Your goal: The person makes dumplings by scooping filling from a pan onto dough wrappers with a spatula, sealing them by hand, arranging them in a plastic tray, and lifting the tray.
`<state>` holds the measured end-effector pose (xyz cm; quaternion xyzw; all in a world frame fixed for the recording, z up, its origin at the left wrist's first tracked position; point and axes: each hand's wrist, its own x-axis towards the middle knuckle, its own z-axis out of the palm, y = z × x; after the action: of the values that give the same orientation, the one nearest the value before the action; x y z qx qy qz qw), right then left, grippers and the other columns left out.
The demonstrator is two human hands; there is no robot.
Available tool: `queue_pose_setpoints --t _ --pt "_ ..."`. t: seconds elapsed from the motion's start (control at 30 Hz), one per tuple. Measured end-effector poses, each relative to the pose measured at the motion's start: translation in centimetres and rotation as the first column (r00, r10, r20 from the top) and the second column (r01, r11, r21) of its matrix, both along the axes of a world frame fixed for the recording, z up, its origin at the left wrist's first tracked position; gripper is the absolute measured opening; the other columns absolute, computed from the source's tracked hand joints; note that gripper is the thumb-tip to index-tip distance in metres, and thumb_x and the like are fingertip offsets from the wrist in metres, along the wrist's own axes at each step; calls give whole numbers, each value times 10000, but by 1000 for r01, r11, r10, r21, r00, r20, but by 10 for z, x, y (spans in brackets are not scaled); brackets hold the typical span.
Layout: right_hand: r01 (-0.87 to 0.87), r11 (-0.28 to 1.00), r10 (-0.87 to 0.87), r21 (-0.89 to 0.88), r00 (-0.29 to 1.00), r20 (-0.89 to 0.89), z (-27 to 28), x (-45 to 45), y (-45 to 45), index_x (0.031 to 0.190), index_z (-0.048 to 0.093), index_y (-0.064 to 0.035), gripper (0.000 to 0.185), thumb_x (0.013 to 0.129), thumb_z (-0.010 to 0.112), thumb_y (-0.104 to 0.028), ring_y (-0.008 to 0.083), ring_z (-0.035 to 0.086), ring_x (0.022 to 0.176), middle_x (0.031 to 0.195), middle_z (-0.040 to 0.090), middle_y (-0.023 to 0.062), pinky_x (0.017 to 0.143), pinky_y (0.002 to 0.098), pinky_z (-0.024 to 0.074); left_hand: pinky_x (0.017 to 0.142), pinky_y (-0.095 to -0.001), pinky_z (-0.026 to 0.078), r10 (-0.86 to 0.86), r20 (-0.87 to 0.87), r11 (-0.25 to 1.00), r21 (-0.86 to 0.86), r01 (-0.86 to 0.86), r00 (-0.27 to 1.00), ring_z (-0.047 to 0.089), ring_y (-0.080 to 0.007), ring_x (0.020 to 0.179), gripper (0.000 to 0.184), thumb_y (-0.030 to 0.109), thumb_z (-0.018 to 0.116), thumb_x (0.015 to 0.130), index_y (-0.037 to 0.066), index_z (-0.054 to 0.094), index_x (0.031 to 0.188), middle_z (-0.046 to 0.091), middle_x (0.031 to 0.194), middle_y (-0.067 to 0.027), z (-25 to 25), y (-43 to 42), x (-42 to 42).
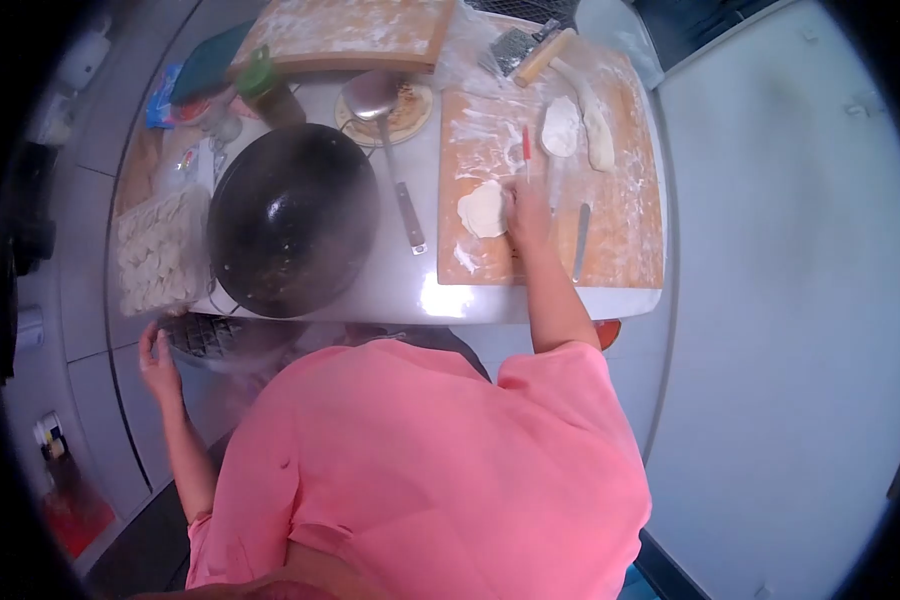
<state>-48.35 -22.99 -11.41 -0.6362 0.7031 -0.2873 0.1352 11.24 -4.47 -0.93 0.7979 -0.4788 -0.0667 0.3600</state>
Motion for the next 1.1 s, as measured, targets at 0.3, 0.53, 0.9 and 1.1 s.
queue_pose_setpoints --t 0.3,0.53,0.9,1.1 --pt "-167 985 168 39 985 -26 -22 -11 -33 875 618 -34 154 773 637 -148 333 552 882 898 563 162 791 413 443 907 -293 406 -50 -56 998 -32 48 997 545 -171 993 249 129 569 882 31 596 1110 592 1064 -80 11 10 -81" --pt "-210 977 211 24 976 -55 -22 -14 -32 810 589 -27 123 777 610 -143 334 546 854 855 555 169 766 423 439 903 -289 409 -31 -117 998 -60 24 993 547 -161 989 240 106 569 875 26 602 1099 598 1063 -76 1 21 -106" --pt "-222 973 210 56 964 165 -8 -8 -13 813 541 -12 112 776 559 -116 371 564 780 808 579 212 697 455 445 896 -283 408 -74 -187 997 -32 70 980 549 -155 977 231 116 562 882 23 599 1091 608 1052 -76 -11 18 -139" --pt "-185 982 178 29 971 159 -23 -3 -15 878 541 -34 94 813 520 -100 384 564 813 852 576 208 710 455 453 899 -283 404 -90 -197 995 -67 78 976 538 -164 989 210 99 556 882 1 579 1067 584 1059 -82 -10 9 -162"
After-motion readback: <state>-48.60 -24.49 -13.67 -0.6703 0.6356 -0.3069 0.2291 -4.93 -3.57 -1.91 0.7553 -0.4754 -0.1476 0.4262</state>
